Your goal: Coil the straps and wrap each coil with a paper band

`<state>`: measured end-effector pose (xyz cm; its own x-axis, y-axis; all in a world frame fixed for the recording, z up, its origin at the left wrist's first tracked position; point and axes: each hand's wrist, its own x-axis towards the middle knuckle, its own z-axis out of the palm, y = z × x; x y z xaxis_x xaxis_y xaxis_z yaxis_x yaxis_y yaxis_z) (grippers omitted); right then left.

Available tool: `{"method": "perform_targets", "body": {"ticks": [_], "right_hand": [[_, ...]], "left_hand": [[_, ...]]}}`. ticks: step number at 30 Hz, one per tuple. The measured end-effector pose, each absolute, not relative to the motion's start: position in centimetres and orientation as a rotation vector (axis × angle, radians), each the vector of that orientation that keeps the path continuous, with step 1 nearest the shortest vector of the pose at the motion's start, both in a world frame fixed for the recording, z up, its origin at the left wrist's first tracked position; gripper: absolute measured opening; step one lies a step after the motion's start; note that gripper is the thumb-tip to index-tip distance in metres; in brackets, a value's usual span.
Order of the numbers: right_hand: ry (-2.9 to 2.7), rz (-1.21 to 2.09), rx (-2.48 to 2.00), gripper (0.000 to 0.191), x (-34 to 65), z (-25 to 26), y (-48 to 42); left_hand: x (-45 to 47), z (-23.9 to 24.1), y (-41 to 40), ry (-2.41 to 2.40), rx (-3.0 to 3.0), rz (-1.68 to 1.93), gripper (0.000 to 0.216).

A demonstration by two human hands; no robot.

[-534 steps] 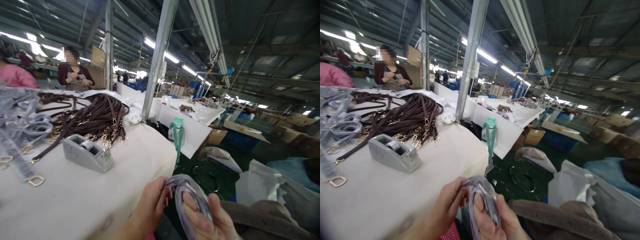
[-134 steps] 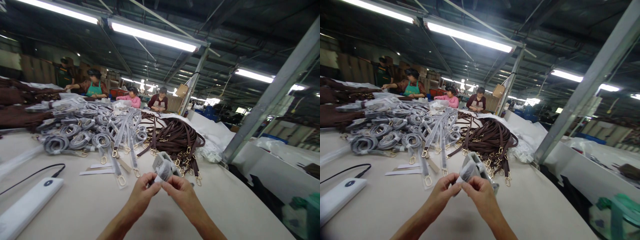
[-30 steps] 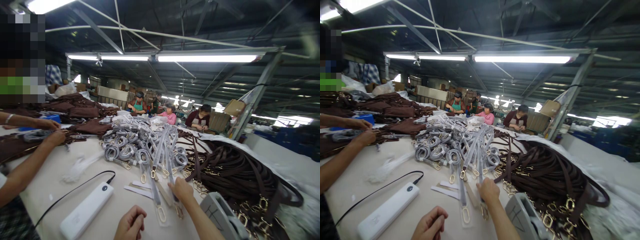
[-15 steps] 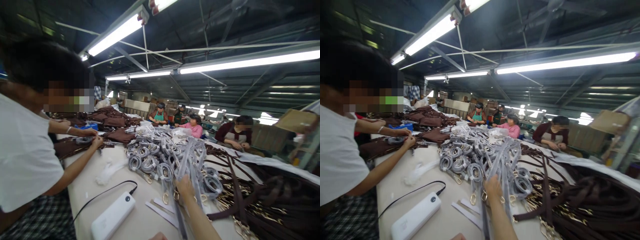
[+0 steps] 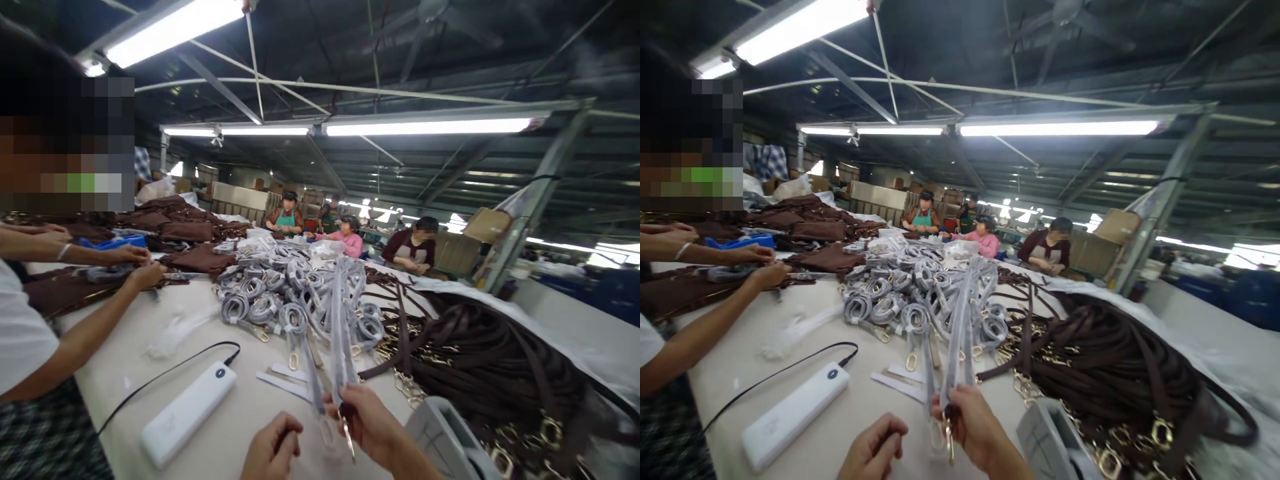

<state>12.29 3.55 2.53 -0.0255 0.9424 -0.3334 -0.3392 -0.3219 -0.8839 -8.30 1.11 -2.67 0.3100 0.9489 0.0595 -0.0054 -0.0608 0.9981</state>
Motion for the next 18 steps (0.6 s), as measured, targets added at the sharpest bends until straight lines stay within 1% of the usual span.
{"method": "perform_targets", "body": {"ticks": [2, 4, 5, 7, 10, 12, 15, 18], "right_hand": [[-0.719, 1.595, -1.232, 0.03, 11.8, 1.5, -1.4], [-0.708, 1.64, -1.235, 0.05, 11.5, 0.3, -5.5], [-0.709, 1.669, -1.214, 0.057, 11.5, -0.4, -7.1], [-0.685, 1.729, -1.147, 0.064, 11.4, -1.3, -10.0], [-0.557, 1.79, -1.095, 0.065, 10.9, -1.0, -13.3], [-0.494, 1.773, -1.117, 0.06, 10.5, 0.2, -14.9], [-0.493, 1.699, -1.154, 0.049, 10.2, 2.1, -16.4], [-0.5, 1.684, -1.162, 0.046, 10.4, 2.7, -16.9]], "left_hand": [[-7.4, -1.2, 0.2, 0.9, 1.356, 1.073, 0.03], [-5.9, 0.2, -0.4, 0.831, 1.202, 1.043, 0.041], [-5.0, 0.6, -0.7, 0.819, 1.066, 0.999, 0.047], [-3.3, 1.2, -1.0, 0.771, 0.874, 0.865, 0.054], [-1.0, 1.2, -1.4, 0.7, 0.791, 0.66, 0.044], [-0.1, 1.0, -1.7, 0.666, 0.75, 0.589, 0.034], [0.8, 0.9, -2.1, 0.629, 0.702, 0.589, 0.022], [1.0, 1.1, -2.3, 0.619, 0.684, 0.621, 0.02]]}}
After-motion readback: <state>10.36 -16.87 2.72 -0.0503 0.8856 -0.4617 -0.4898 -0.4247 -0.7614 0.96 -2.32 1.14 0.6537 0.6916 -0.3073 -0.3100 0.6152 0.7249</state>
